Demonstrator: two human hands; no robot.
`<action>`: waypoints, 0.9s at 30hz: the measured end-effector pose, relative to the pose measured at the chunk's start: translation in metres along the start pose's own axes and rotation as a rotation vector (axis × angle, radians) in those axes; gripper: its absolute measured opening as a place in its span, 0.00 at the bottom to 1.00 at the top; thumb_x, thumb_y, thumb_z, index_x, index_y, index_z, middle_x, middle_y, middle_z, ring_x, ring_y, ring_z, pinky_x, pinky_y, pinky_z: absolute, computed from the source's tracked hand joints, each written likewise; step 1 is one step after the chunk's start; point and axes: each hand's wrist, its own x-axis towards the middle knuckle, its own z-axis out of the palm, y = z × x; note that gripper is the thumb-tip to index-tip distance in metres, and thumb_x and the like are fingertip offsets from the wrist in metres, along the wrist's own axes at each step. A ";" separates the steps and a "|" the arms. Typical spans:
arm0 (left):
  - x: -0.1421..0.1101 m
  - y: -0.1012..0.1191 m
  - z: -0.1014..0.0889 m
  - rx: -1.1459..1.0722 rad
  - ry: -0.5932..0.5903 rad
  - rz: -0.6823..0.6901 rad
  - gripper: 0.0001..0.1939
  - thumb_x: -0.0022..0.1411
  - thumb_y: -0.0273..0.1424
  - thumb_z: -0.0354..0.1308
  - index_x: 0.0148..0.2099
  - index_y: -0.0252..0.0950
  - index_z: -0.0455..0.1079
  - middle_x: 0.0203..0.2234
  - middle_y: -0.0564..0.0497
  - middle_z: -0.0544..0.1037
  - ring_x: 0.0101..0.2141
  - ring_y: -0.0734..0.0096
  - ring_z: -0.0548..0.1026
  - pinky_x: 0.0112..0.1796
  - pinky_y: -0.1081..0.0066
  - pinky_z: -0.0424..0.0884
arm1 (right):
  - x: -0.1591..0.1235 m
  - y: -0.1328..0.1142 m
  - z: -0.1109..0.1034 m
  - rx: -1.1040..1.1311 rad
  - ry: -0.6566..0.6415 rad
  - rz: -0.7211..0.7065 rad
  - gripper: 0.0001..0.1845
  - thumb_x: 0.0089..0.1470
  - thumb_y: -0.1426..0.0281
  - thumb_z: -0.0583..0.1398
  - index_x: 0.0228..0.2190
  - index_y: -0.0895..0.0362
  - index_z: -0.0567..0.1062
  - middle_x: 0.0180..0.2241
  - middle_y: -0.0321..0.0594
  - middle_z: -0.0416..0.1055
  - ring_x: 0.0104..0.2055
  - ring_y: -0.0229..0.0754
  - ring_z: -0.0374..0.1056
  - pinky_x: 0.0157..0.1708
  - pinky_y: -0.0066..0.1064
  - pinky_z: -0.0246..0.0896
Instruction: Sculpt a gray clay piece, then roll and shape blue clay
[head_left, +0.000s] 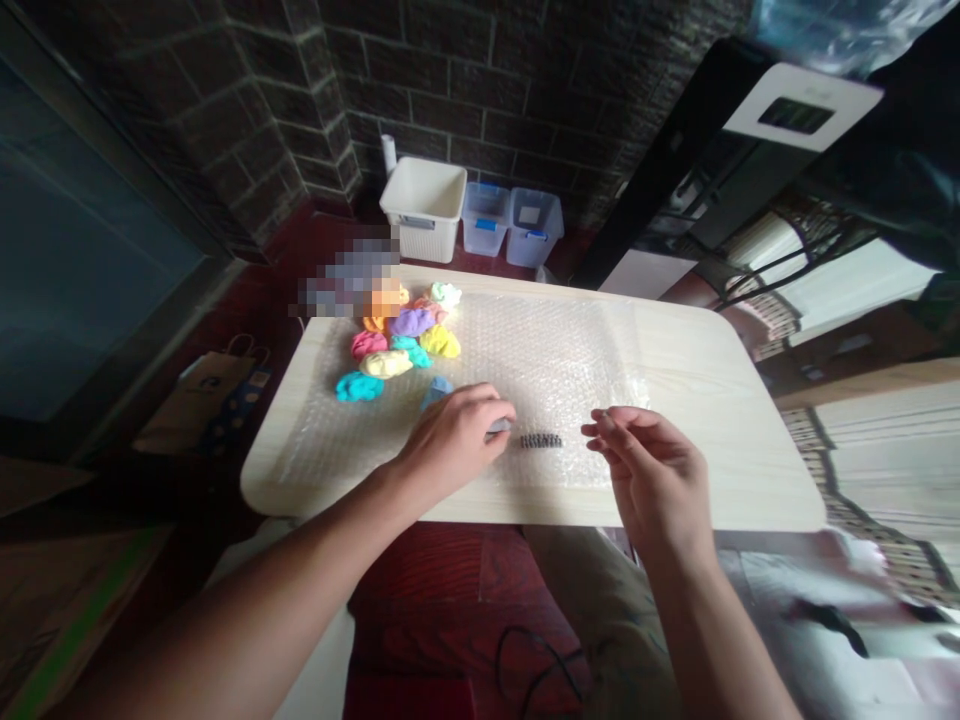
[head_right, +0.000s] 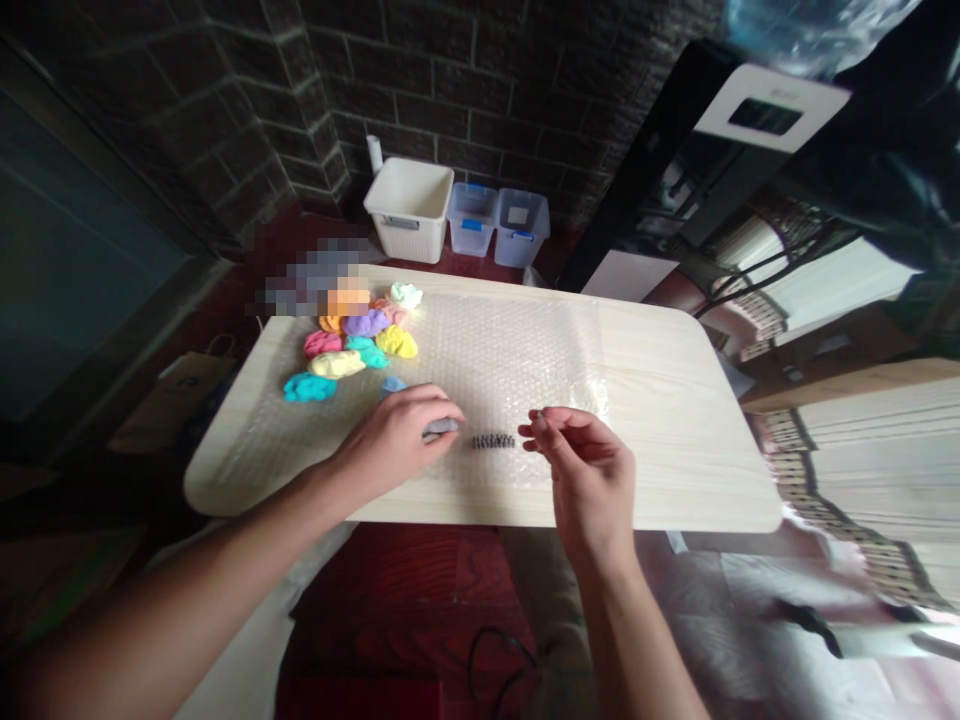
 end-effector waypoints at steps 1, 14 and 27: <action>0.000 -0.002 0.002 0.038 -0.002 0.013 0.07 0.63 0.22 0.63 0.40 0.37 0.80 0.37 0.48 0.80 0.38 0.64 0.78 0.42 0.65 0.73 | 0.002 0.001 -0.003 0.015 0.018 0.018 0.11 0.47 0.70 0.77 0.33 0.56 0.85 0.33 0.40 0.83 0.32 0.41 0.79 0.33 0.33 0.74; 0.004 0.017 0.011 0.378 0.110 0.115 0.14 0.71 0.30 0.58 0.55 0.34 0.79 0.51 0.40 0.77 0.51 0.52 0.73 0.54 0.53 0.70 | 0.002 -0.009 -0.018 0.115 -0.094 0.095 0.17 0.48 0.61 0.77 0.31 0.58 0.81 0.29 0.41 0.83 0.30 0.43 0.81 0.36 0.36 0.80; 0.007 0.041 0.048 0.446 -0.034 0.131 0.07 0.67 0.29 0.65 0.47 0.38 0.79 0.49 0.42 0.82 0.55 0.45 0.71 0.51 0.48 0.66 | 0.003 -0.011 -0.030 0.195 -0.126 0.032 0.16 0.53 0.58 0.74 0.37 0.56 0.81 0.35 0.41 0.84 0.36 0.45 0.82 0.46 0.44 0.80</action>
